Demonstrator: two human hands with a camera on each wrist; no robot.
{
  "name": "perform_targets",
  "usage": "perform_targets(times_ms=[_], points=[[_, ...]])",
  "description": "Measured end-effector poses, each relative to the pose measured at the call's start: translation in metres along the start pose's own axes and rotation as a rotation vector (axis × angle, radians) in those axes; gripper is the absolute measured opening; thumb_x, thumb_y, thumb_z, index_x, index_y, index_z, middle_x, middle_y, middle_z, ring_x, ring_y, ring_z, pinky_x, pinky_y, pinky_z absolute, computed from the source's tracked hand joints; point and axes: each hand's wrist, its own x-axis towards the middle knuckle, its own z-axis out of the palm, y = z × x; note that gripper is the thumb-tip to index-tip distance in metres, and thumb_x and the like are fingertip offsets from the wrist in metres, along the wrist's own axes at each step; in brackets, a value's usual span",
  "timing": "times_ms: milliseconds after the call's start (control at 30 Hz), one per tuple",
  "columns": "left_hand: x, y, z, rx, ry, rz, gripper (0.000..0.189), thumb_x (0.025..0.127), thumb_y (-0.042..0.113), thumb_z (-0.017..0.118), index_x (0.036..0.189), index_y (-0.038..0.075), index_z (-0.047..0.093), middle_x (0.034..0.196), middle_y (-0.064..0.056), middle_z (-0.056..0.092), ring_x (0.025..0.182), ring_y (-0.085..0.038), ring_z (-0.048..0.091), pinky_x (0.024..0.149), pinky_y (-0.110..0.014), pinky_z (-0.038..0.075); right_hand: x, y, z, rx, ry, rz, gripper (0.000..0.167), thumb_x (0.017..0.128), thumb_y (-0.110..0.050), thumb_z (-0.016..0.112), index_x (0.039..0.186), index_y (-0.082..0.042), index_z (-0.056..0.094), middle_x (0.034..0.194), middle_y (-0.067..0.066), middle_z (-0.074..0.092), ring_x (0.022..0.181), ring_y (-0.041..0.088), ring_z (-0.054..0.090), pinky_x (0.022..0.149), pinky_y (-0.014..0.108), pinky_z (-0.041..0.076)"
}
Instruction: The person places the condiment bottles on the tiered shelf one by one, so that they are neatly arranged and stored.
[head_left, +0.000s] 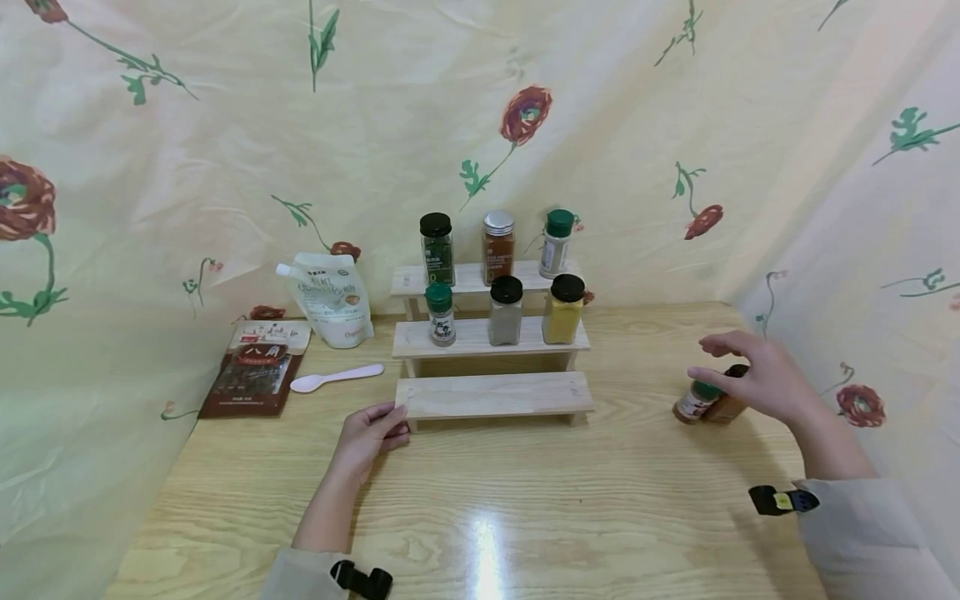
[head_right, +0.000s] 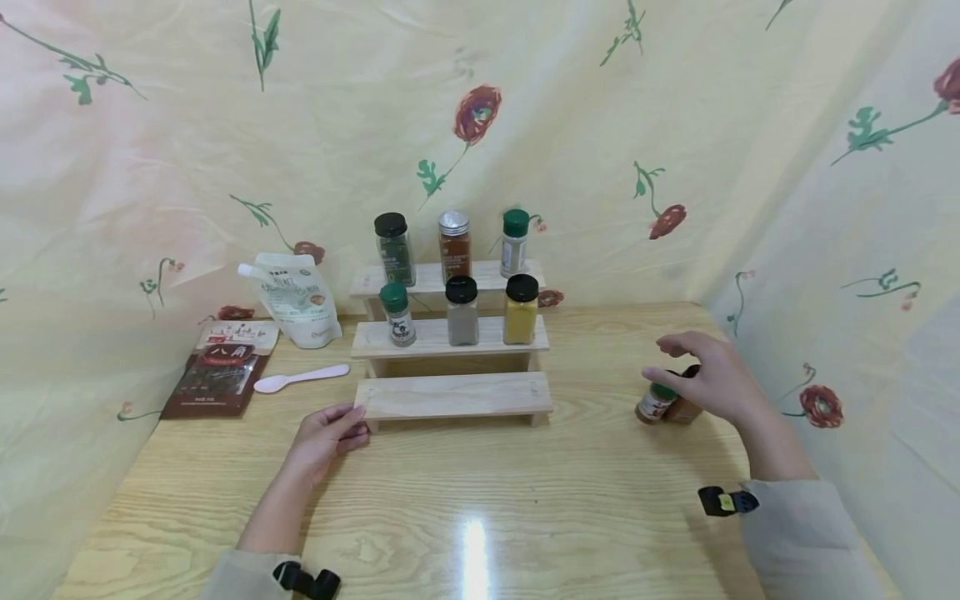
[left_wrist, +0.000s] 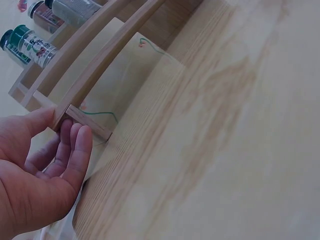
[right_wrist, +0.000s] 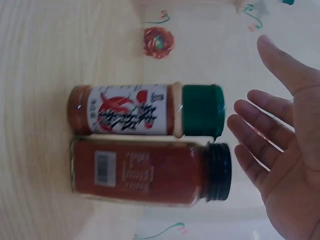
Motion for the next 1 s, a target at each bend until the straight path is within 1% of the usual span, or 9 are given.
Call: perform_targets(times_ms=[133, 233, 300, 400, 500, 600, 667, 867, 1000], points=[[0.0, -0.001, 0.0, 0.003, -0.001, 0.006, 0.038, 0.099, 0.006, 0.066, 0.128, -0.016, 0.056, 0.089, -0.011, 0.069, 0.075, -0.012, 0.067, 0.073, -0.025, 0.064, -0.005, 0.006, 0.001, -0.015, -0.022, -0.021, 0.049, 0.085, -0.021, 0.085, 0.123, 0.003, 0.066, 0.117, 0.026, 0.066, 0.107, 0.045, 0.058, 0.084, 0.06, 0.048], [0.001, -0.001, 0.0, 0.005, 0.0, 0.009, 0.037, 0.099, 0.006, 0.066, 0.128, -0.016, 0.057, 0.088, -0.011, 0.069, 0.075, -0.012, 0.067, 0.074, -0.024, 0.064, -0.008, 0.008, 0.0, -0.023, -0.055, -0.009, 0.053, 0.083, -0.025, 0.086, 0.123, 0.003, 0.066, 0.118, 0.026, 0.066, 0.109, 0.046, 0.058, 0.084, 0.063, 0.048], [0.0, -0.001, 0.0, 0.005, 0.0, 0.012, 0.037, 0.099, 0.005, 0.066, 0.128, -0.016, 0.057, 0.088, -0.01, 0.069, 0.075, -0.011, 0.067, 0.074, -0.024, 0.064, -0.009, 0.008, 0.0, -0.036, -0.085, 0.01, 0.056, 0.081, -0.028, 0.088, 0.123, 0.002, 0.067, 0.119, 0.025, 0.066, 0.11, 0.045, 0.059, 0.083, 0.059, 0.052], [0.0, 0.0, 0.0, 0.007, 0.001, 0.015, 0.037, 0.099, 0.005, 0.066, 0.128, -0.016, 0.057, 0.088, -0.01, 0.069, 0.075, -0.011, 0.067, 0.074, -0.024, 0.064, -0.009, 0.01, 0.0, -0.048, -0.129, 0.013, 0.059, 0.078, -0.031, 0.09, 0.123, 0.001, 0.068, 0.119, 0.025, 0.066, 0.105, 0.042, 0.062, 0.076, 0.046, 0.058], [-0.001, 0.0, 0.001, 0.008, 0.004, 0.015, 0.037, 0.099, 0.005, 0.066, 0.128, -0.016, 0.057, 0.089, -0.011, 0.069, 0.075, -0.012, 0.067, 0.074, -0.024, 0.064, -0.009, 0.011, 0.0, -0.062, -0.16, -0.001, 0.06, 0.076, -0.031, 0.091, 0.121, 0.001, 0.069, 0.117, 0.026, 0.067, 0.097, 0.039, 0.065, 0.068, 0.033, 0.057], [0.0, -0.001, 0.001, 0.01, 0.007, 0.013, 0.037, 0.099, 0.005, 0.066, 0.128, -0.016, 0.057, 0.09, -0.011, 0.068, 0.075, -0.012, 0.067, 0.074, -0.024, 0.064, -0.01, 0.014, 0.001, -0.065, -0.174, -0.009, 0.056, 0.077, -0.027, 0.091, 0.119, 0.002, 0.07, 0.113, 0.026, 0.068, 0.094, 0.038, 0.066, 0.065, 0.031, 0.058], [0.0, -0.001, 0.001, 0.014, 0.009, 0.011, 0.037, 0.099, 0.005, 0.066, 0.128, -0.016, 0.057, 0.09, -0.012, 0.068, 0.075, -0.012, 0.067, 0.074, -0.024, 0.064, -0.01, 0.015, 0.002, -0.065, -0.168, -0.01, 0.052, 0.077, -0.024, 0.091, 0.118, 0.002, 0.071, 0.111, 0.025, 0.069, 0.093, 0.037, 0.066, 0.064, 0.029, 0.057], [-0.001, 0.0, 0.001, 0.016, 0.009, 0.011, 0.039, 0.098, 0.006, 0.067, 0.129, -0.016, 0.056, 0.092, -0.013, 0.069, 0.076, -0.012, 0.067, 0.074, -0.024, 0.064, -0.01, 0.018, 0.005, -0.076, -0.096, -0.047, 0.043, 0.08, -0.02, 0.089, 0.114, 0.001, 0.073, 0.106, 0.021, 0.071, 0.086, 0.03, 0.066, 0.06, 0.026, 0.055], [-0.001, -0.001, 0.001, 0.016, 0.01, 0.013, 0.04, 0.098, 0.006, 0.067, 0.13, -0.016, 0.056, 0.093, -0.013, 0.069, 0.076, -0.012, 0.067, 0.074, -0.024, 0.064, -0.01, 0.016, 0.006, -0.072, -0.067, -0.021, 0.044, 0.083, -0.023, 0.086, 0.117, 0.002, 0.071, 0.107, 0.022, 0.07, 0.088, 0.032, 0.065, 0.062, 0.026, 0.054]])
